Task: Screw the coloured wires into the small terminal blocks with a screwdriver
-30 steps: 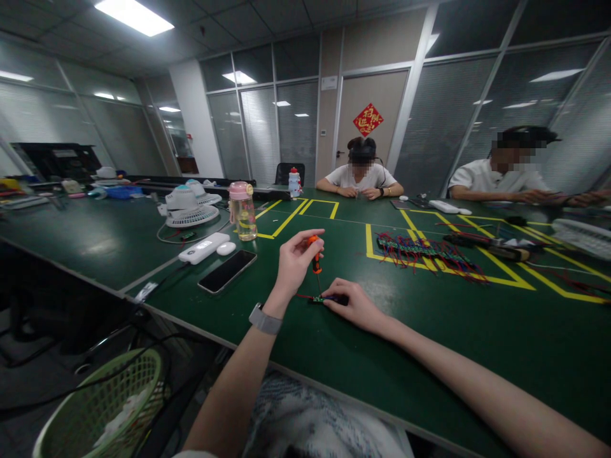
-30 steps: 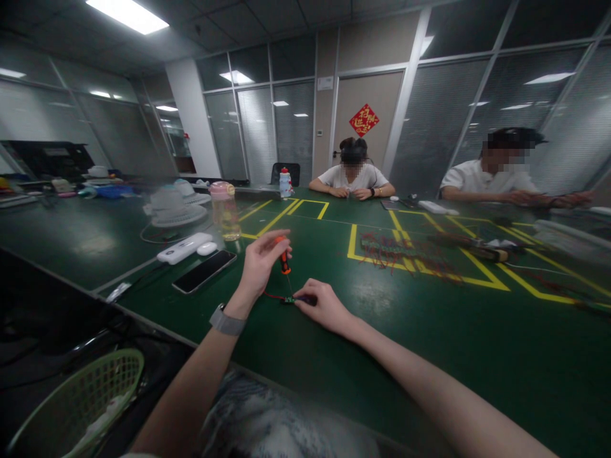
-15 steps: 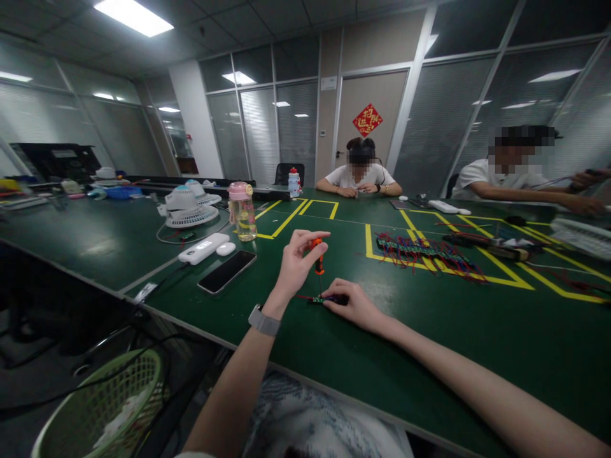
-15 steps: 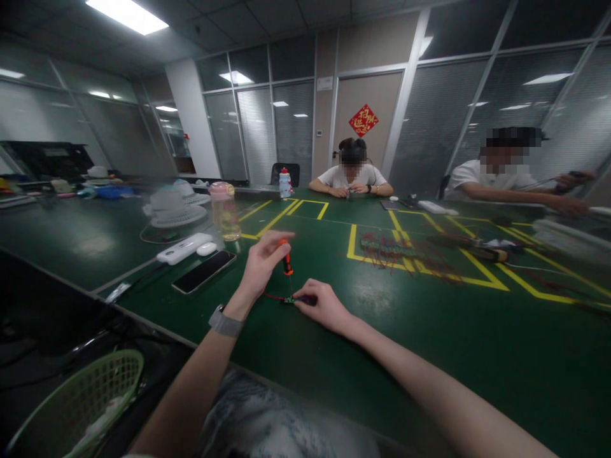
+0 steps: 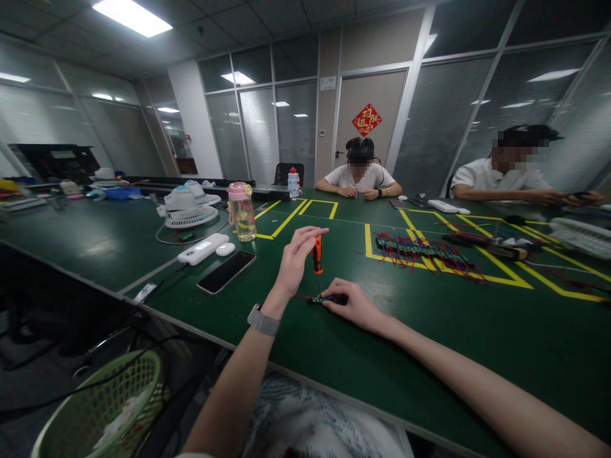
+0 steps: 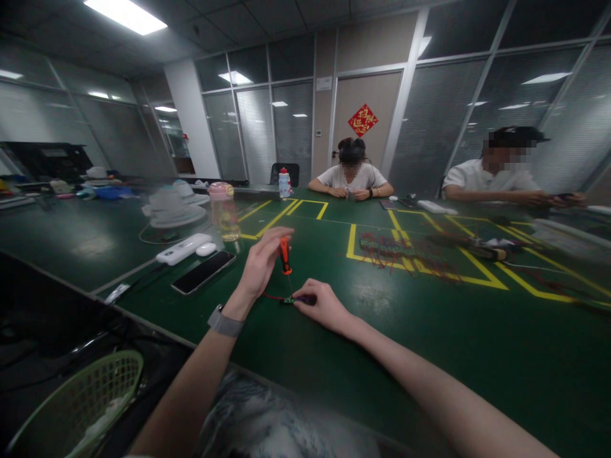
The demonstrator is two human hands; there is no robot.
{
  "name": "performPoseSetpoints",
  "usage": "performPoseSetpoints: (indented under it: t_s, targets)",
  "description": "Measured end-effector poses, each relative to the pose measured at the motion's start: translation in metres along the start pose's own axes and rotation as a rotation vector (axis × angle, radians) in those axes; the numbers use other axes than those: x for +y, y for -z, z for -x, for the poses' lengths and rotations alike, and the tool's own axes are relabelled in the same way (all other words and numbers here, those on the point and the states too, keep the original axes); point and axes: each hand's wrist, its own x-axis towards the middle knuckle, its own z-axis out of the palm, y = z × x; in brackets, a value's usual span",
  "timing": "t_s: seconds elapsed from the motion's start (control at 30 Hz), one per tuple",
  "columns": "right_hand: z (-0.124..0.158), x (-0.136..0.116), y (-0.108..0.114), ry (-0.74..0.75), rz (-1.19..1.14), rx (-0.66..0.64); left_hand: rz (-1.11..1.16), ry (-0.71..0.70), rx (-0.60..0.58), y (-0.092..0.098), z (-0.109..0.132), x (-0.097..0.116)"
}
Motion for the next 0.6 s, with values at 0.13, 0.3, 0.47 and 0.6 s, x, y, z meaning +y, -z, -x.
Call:
performPoseSetpoints:
  t_s: [0.13,0.3,0.47,0.6]
  targets:
    - [-0.0003,-0.0013,0.0,-0.005,0.006,-0.007,0.166,0.096,-0.122,-0.0016,0.0007,-0.0008]
    - [-0.0002,-0.0015,-0.0001,0.001,0.011,-0.004,-0.087,0.017,-0.018,0.0004,0.0009,-0.0014]
    - [0.0,-0.001,-0.0003,0.003,0.007,0.004,0.122,0.074,-0.106,-0.002,0.0006,-0.0017]
    - [-0.0001,-0.0015,-0.0003,0.004,0.011,0.003,0.144,0.097,-0.122,-0.0036,0.002,0.0003]
